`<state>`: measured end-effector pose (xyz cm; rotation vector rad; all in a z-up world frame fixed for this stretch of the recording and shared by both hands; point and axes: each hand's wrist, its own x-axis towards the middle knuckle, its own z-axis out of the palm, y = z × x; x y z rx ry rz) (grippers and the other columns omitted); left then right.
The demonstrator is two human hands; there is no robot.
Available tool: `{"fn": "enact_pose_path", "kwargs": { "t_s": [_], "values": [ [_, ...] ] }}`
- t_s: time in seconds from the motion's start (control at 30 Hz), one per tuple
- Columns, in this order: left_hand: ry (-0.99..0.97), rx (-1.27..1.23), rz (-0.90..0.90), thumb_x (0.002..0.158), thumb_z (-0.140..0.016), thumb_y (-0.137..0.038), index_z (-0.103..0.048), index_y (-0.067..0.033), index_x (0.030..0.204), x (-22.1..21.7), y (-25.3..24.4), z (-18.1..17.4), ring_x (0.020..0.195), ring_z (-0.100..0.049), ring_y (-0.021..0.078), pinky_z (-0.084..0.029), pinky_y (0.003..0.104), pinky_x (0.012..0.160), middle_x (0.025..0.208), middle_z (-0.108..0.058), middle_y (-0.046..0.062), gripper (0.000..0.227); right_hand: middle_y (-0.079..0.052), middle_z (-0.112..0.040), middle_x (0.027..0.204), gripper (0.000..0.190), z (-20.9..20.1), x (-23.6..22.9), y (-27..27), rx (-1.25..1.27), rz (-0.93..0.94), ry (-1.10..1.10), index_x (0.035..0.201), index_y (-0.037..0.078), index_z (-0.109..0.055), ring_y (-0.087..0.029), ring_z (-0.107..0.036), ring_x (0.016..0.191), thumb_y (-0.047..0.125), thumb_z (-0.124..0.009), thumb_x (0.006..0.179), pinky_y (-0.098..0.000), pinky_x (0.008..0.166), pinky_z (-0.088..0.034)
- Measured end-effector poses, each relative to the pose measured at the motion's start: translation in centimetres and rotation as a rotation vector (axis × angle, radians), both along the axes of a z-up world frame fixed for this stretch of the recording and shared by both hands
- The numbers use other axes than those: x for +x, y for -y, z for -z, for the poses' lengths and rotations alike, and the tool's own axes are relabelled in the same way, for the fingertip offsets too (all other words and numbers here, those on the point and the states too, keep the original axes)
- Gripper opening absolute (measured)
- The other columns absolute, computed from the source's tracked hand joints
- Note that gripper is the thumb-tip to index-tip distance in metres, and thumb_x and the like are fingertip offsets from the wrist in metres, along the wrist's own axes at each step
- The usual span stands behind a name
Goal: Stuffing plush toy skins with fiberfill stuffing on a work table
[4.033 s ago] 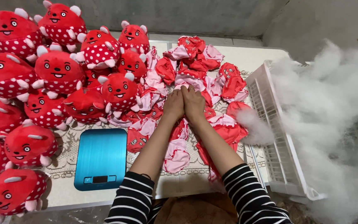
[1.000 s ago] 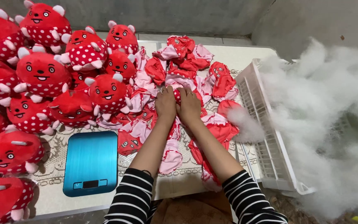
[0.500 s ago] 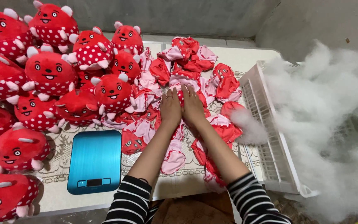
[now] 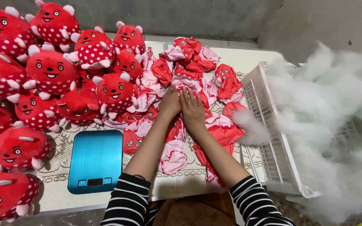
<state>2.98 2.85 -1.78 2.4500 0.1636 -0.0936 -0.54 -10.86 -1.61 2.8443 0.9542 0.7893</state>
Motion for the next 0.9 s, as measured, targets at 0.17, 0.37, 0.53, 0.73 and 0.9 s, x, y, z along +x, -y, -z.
{"fn": "enact_pose_path", "kwargs": {
  "t_s": [0.17,0.37,0.53,0.73,0.9],
  "values": [
    [0.078,0.047,0.015,0.091,-0.048,-0.005,-0.028,0.0139,0.151,-3.3,0.2,-3.1,0.143,-0.036,0.0521,-0.037,0.058,0.114,0.153,-0.036,0.038,0.066,0.004,-0.05,0.155,0.051,-0.7,0.6,0.0,0.038,-0.113,0.131,0.141,0.019,-0.058,-0.023,-0.043,0.146,0.018,-0.06,0.091,-0.048,0.115,-0.037],
    [0.646,0.181,-0.101,0.082,-0.062,-0.002,-0.063,0.01,0.13,-8.0,1.9,-3.1,0.129,-0.056,0.0434,-0.046,0.046,0.108,0.137,-0.06,0.029,0.05,0.004,-0.063,0.1,0.013,1.7,2.3,1.4,0.145,-0.164,0.245,0.099,0.023,-0.073,-0.021,-0.058,0.102,0.021,-0.064,0.089,-0.0386,0.081,-0.047],
    [0.859,0.195,-0.006,0.083,-0.063,-0.014,-0.064,0.0049,0.131,-8.2,2.3,0.0,0.136,-0.053,0.0384,-0.044,0.046,0.111,0.147,-0.055,0.023,0.052,-0.002,-0.057,0.081,0.013,3.8,3.3,2.6,0.2,-0.169,0.146,0.1,0.015,-0.07,-0.022,-0.058,0.074,0.015,-0.064,0.089,-0.0339,0.065,-0.048],
    [0.793,0.39,0.099,0.073,-0.067,-0.009,-0.048,0.0006,0.147,-5.9,2.1,2.6,0.146,-0.041,0.0332,-0.033,0.047,0.12,0.159,-0.041,0.019,0.078,-0.007,-0.071,0.09,0.028,3.0,2.8,3.5,0.316,-0.165,-0.112,0.111,0.014,-0.069,-0.028,-0.071,0.091,0.009,-0.062,0.084,-0.0376,0.082,-0.056],
    [0.919,0.442,-0.006,0.086,-0.067,-0.005,-0.067,-0.0008,0.128,-5.2,0.6,3.0,0.126,-0.061,0.033,-0.049,0.043,0.106,0.135,-0.065,0.018,0.043,0.0,-0.071,0.123,0.04,0.4,0.7,2.7,0.415,-0.222,-0.044,0.128,0.025,-0.071,-0.02,-0.065,0.121,0.016,-0.07,0.089,-0.0393,0.108,-0.048]
  ]
}}
